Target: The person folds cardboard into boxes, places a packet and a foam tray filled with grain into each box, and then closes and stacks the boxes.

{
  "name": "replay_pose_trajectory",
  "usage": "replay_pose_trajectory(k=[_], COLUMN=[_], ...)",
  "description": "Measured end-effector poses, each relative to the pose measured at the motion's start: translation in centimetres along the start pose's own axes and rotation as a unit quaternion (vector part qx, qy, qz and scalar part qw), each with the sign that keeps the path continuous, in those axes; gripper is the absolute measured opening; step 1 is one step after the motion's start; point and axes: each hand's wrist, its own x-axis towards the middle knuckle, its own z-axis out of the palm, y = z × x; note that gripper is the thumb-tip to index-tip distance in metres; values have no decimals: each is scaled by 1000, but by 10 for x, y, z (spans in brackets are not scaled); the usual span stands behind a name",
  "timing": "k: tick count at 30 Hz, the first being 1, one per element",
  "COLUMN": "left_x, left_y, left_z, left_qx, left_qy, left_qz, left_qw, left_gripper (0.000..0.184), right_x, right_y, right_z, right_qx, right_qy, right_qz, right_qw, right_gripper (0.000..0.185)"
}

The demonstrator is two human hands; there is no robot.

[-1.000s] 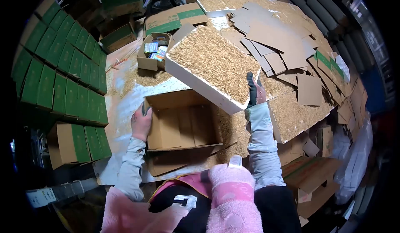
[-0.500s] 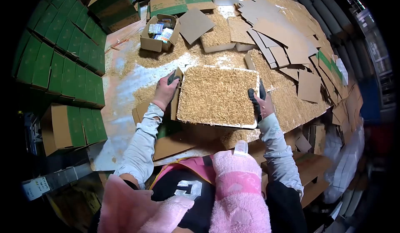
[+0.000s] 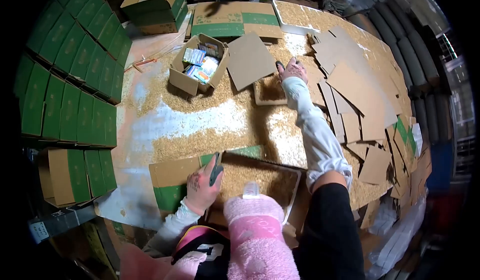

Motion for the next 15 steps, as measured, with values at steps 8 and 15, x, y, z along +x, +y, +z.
replay_pose_trajectory(k=[8,15], left_x=[30,35], left_y=[58,60], left_z=[7,-1], left_qx=[-48,-262], left_qy=[-37,73], left_qz=[304,127], left_qw=[951,954], left_gripper=[43,45], right_x=[28,-197], right_y=[36,82], right_z=[-8,-180], right_qx=[540,489], right_qy=[-84,135], right_qz=[-53,-153], right_qw=[836,848], right_gripper=[28,24])
